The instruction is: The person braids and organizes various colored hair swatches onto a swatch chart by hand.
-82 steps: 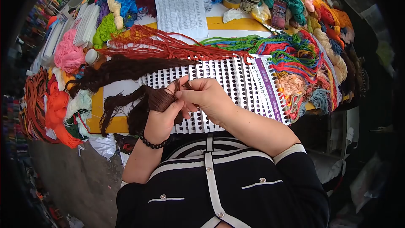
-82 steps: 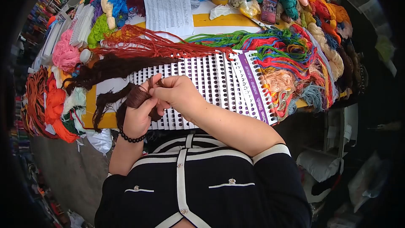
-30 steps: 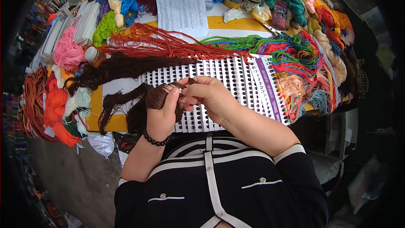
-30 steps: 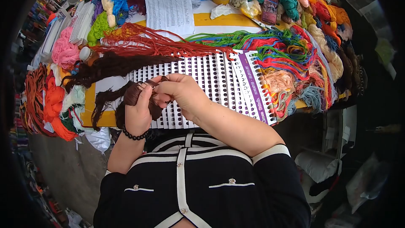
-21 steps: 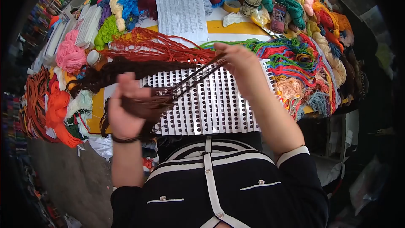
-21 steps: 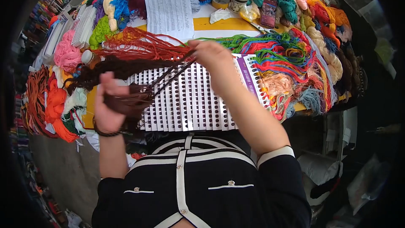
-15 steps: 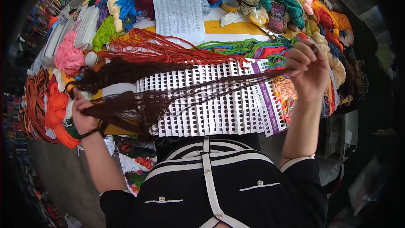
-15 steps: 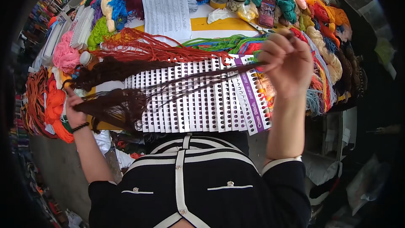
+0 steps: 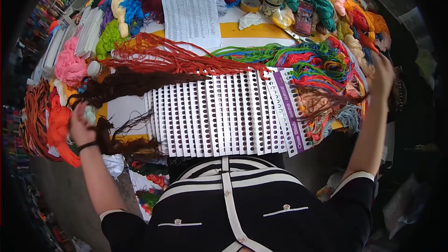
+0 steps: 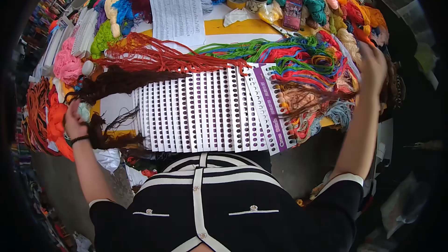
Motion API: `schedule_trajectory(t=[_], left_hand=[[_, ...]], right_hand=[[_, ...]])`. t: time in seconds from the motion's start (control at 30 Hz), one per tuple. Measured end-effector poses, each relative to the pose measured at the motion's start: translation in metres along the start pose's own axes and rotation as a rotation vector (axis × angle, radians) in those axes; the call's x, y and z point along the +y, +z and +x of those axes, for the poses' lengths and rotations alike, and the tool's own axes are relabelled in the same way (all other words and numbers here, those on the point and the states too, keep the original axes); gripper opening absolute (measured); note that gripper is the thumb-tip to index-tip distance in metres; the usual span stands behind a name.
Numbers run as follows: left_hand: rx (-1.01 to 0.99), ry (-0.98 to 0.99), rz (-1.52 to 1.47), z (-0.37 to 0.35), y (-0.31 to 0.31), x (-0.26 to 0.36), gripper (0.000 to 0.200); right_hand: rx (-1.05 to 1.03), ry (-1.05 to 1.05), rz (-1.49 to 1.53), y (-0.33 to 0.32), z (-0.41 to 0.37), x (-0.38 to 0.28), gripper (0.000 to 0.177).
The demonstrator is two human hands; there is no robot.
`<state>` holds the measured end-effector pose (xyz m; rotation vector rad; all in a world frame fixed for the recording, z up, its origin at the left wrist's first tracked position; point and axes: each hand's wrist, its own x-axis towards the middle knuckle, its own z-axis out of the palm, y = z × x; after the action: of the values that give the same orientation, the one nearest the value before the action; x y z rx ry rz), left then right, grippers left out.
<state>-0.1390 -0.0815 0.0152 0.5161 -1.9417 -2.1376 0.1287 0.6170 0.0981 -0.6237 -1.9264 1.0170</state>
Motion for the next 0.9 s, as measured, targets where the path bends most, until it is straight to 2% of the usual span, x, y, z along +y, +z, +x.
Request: schedule_trajectory(t=[0.03, 0.07, 0.1, 0.13, 0.17, 0.2, 0.23, 0.27, 0.3, 0.4, 0.47, 0.5, 0.57, 0.63, 0.7, 0.8, 0.87, 0.9], left_hand=[[-0.175, -0.125, -0.032, -0.031, 0.044, 0.004, 0.028], [-0.307, -0.248, -0.06, -0.055, 0.082, 0.0, 0.028], [-0.416, -0.371, -0.035, -0.08, 0.118, -0.001, 0.028], [-0.577, -0.502, -0.097, -0.092, 0.143, -0.014, 0.028], [-0.738, -0.631, -0.128, -0.104, 0.166, -0.024, 0.028], [-0.784, -0.74, -0.114, -0.116, 0.189, -0.032, 0.027], [-0.823, -0.762, -0.084, -0.124, 0.205, -0.047, 0.026], [-0.854, -0.795, -0.046, -0.133, 0.22, -0.056, 0.028], [-0.887, -0.748, 0.046, -0.14, 0.23, -0.062, 0.034], [-0.862, -0.664, 0.184, -0.154, 0.247, -0.07, 0.033], [-0.863, -0.594, 0.154, -0.156, 0.255, -0.08, 0.03], [-0.86, -0.522, 0.125, -0.158, 0.259, -0.082, 0.027], [-0.874, -0.498, 0.114, -0.16, 0.263, -0.088, 0.024], [-0.908, -0.286, 0.257, -0.155, 0.269, -0.103, 0.024], [-0.895, -0.286, 0.279, -0.155, 0.272, -0.105, 0.023], [-0.904, -0.281, 0.313, -0.158, 0.273, -0.101, 0.023], [-0.939, -0.214, 0.392, -0.159, 0.273, -0.098, 0.023], [-0.937, -0.217, 0.393, -0.158, 0.273, -0.1, 0.023]], right_hand=[[-0.099, 0.059, 0.044, 0.037, -0.014, -0.01, 0.027], [-0.219, 0.311, -0.118, 0.083, -0.043, -0.05, 0.026], [-0.526, 0.157, 0.03, 0.115, -0.06, -0.029, 0.024], [-0.75, 0.186, -0.06, 0.151, -0.08, -0.036, 0.022], [-0.885, 0.217, 0.046, 0.185, -0.104, -0.024, 0.021], [-1.009, 0.22, -0.002, 0.203, -0.117, -0.047, 0.021], [-1.018, 0.138, 0.005, 0.228, -0.131, -0.033, 0.022], [-1.038, 0.169, -0.054, 0.242, -0.137, -0.038, 0.023], [-1.013, 0.062, -0.117, 0.257, -0.142, -0.031, 0.024], [-1.003, 0.101, -0.221, 0.276, -0.146, -0.02, 0.023], [-1.099, 0.352, -0.098, 0.281, -0.145, -0.015, 0.025], [-1.1, 0.357, -0.101, 0.282, -0.144, -0.013, 0.025], [-1.099, 0.489, -0.037, 0.283, -0.141, -0.011, 0.024], [-1.092, 0.561, 0.004, 0.283, -0.138, -0.015, 0.024], [-1.083, 0.635, 0.046, 0.284, -0.137, -0.013, 0.025], [-1.109, 0.552, -0.056, 0.292, -0.145, 0.001, 0.029], [-1.05, 0.111, -0.21, 0.295, -0.151, 0.002, 0.032], [-1.052, 0.112, -0.209, 0.293, -0.152, 0.001, 0.032]])
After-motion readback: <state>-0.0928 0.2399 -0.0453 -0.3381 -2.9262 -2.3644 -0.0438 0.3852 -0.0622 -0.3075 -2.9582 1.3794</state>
